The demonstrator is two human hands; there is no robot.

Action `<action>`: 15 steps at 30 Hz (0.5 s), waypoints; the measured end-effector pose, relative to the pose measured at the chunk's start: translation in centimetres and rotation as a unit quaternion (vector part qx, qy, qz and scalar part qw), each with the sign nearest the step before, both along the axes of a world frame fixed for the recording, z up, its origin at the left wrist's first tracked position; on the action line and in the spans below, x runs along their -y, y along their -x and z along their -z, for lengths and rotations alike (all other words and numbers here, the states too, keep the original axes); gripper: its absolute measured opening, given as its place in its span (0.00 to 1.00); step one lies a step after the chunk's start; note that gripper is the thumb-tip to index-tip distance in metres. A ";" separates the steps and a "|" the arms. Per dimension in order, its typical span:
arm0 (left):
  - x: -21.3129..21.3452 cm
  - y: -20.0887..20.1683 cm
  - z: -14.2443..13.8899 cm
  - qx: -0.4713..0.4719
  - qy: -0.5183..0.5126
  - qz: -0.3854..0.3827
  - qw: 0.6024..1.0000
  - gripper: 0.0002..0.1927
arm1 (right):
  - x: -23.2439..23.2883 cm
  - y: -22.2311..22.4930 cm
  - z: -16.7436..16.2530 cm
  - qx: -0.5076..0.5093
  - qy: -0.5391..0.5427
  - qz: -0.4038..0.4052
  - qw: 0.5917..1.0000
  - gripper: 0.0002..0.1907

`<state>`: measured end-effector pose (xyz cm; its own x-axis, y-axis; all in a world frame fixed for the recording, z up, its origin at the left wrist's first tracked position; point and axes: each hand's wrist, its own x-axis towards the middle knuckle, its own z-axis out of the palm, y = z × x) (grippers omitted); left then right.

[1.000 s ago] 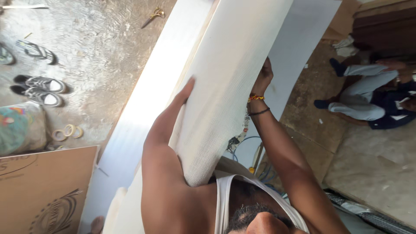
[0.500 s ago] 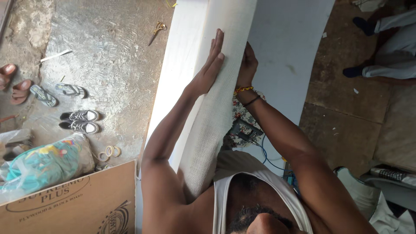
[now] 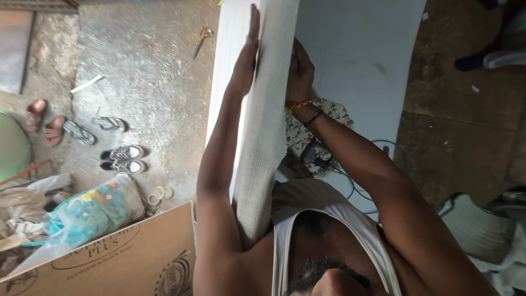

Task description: The person stretches a strip of white fabric over the edge of a foam pad on a plywood panel, pulling and smoothing it by hand to align it. They then use a pneumatic staple gun to fasten the fabric to the panel, pressing the fabric down at intervals along the edge.

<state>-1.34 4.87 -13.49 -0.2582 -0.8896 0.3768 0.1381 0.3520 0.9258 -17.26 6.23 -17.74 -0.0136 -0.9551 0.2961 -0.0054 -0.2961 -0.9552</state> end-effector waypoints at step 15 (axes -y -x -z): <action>-3.1 -1.4 -5.2 0.319 0.111 0.002 0.941 0.36 | -0.8 -2.5 1.5 0.095 -0.020 0.026 0.995 0.20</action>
<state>0.04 7.92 -8.25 -0.4987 -0.8057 0.3195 -0.4194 0.5469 0.7246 -14.80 7.06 -19.22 -0.1164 -0.9627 0.2442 0.1626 -0.2610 -0.9515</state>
